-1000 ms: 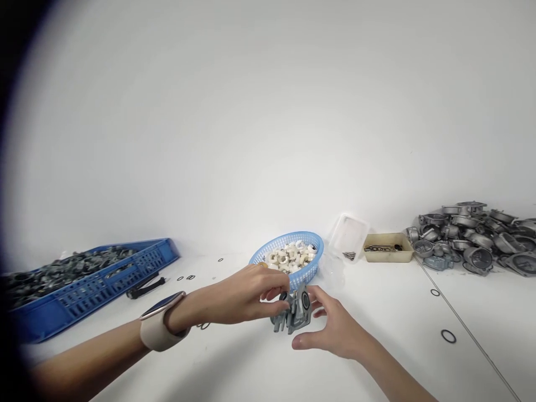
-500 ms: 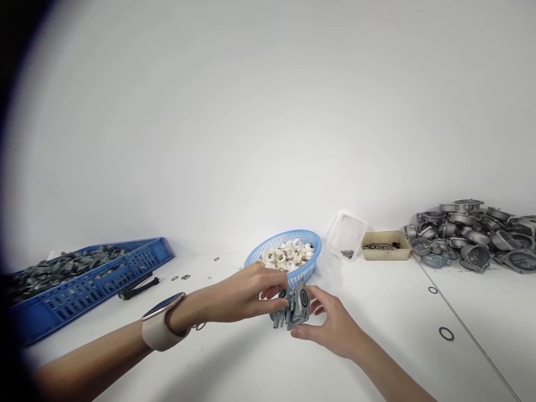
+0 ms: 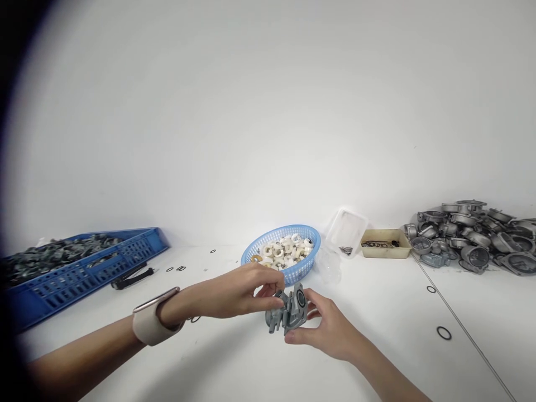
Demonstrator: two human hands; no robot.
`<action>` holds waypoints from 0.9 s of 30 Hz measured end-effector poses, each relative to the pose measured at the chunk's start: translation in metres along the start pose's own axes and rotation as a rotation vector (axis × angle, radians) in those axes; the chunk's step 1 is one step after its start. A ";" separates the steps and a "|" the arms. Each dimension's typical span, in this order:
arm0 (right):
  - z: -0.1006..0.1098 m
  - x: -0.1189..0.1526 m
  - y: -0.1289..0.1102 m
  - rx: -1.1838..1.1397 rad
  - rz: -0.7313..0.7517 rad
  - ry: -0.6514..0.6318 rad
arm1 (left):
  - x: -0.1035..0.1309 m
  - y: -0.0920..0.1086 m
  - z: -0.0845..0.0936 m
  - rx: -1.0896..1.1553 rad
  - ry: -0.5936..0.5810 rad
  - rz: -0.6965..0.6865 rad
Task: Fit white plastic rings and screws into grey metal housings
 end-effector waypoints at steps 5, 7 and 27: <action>0.012 0.002 -0.011 0.011 0.010 0.025 | 0.001 -0.013 -0.003 0.138 0.028 0.035; 0.017 0.002 -0.012 0.014 0.008 0.040 | 0.001 -0.020 -0.009 0.208 0.056 0.060; 0.040 0.013 -0.017 0.955 -0.180 0.070 | -0.011 -0.048 -0.117 0.365 0.163 0.071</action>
Point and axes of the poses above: each hand's wrist, its own x-axis away from the middle knuckle, its own z-axis out of the back of the hand, y = z × x, the point moved 4 cm from there along -x, towards the middle knuckle, and after that the axes turned 1 degree about -z, right-handed, at the moved point
